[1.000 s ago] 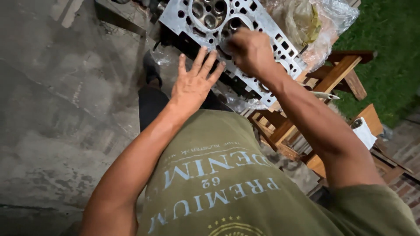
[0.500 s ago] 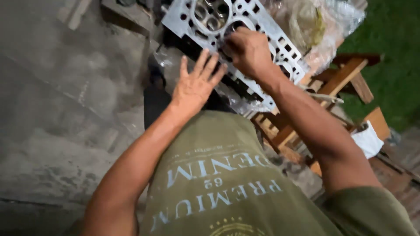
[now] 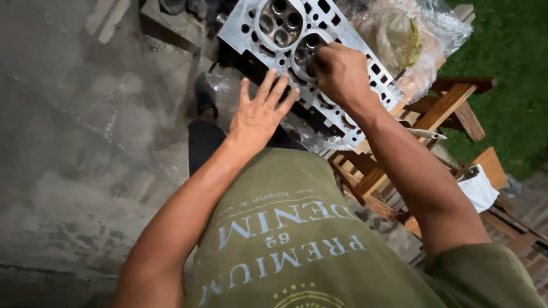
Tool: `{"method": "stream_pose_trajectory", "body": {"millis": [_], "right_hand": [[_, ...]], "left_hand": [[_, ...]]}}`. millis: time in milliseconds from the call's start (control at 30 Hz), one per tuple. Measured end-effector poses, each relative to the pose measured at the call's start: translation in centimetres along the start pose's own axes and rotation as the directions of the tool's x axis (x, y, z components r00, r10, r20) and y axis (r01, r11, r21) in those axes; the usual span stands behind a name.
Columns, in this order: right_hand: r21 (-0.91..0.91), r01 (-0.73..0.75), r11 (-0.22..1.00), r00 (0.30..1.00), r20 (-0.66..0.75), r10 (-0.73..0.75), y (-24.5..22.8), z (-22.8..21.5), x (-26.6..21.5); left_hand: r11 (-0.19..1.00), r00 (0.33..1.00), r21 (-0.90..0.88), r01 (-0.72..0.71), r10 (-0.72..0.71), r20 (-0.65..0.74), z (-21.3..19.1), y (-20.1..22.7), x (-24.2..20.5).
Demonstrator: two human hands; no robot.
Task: Cleaning the combustion chambers of an engine cylinder head using a hand scraper and fingers
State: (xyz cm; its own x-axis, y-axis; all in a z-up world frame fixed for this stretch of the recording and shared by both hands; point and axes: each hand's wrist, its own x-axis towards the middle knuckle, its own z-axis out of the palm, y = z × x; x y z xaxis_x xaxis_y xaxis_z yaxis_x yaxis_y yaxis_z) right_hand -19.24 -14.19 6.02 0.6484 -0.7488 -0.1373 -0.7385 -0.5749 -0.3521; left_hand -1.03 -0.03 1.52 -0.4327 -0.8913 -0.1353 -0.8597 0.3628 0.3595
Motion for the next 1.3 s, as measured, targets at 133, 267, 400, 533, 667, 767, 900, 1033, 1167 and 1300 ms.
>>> {"method": "stream_pose_trajectory", "body": {"millis": [133, 267, 400, 533, 667, 767, 900, 1033, 1167, 1300], "right_hand": [[0.076, -0.098, 0.992, 0.986, -0.129, 0.107, -0.5, 1.2, 1.5], [0.010, -0.077, 0.997, 0.978, -0.196, 0.077, -0.5, 2.0, 0.7], [0.009, -0.115, 0.993, 0.977, -0.182, 0.115, 0.1, 2.4, 1.2], [0.070, -0.308, 0.949, 0.929, -0.195, 0.316, 0.1, 2.6, 0.9], [0.036, -0.285, 0.958, 0.905, -0.320, 0.281, 1.2, 4.2, 1.5], [0.120, -0.291, 0.949, 0.908, -0.278, 0.313, -0.6, 2.9, 1.6], [0.047, -0.391, 0.919, 0.914, -0.093, 0.394, -0.6, 2.6, 1.4], [-0.007, -0.319, 0.948, 0.925, -0.220, 0.310, 0.6, 3.6, 1.3], [-0.027, -0.313, 0.949, 0.917, -0.269, 0.295, 1.5, 5.0, 0.5], [-0.039, -0.291, 0.956, 0.928, -0.253, 0.272, 1.7, 5.4, -1.3]], "left_hand": [[0.999, 1.000, 0.049, -0.007, 0.006, 0.018, 0.1, -0.1, 0.2], [0.999, 0.999, 0.038, -0.024, 0.023, 0.027, 0.4, -0.2, 0.0], [0.999, 0.997, 0.030, -0.016, 0.014, 0.073, 0.3, -0.2, 0.3], [0.999, 0.993, 0.036, -0.024, 0.020, 0.118, 0.1, -0.3, 0.3], [0.999, 0.998, 0.032, -0.023, 0.021, 0.065, 0.4, -0.2, 0.3], [0.999, 0.993, 0.039, -0.036, 0.032, 0.110, 0.0, -0.4, 0.4], [0.998, 0.995, 0.044, -0.039, 0.035, 0.095, -0.1, -0.6, 0.2], [0.999, 0.990, 0.022, -0.036, 0.033, 0.136, -0.1, -1.1, 0.6], [0.997, 0.998, 0.067, -0.046, 0.049, -0.050, 0.4, -0.5, 0.0], [0.998, 0.998, 0.028, -0.059, 0.059, -0.014, 0.7, 0.6, -0.4]]}}
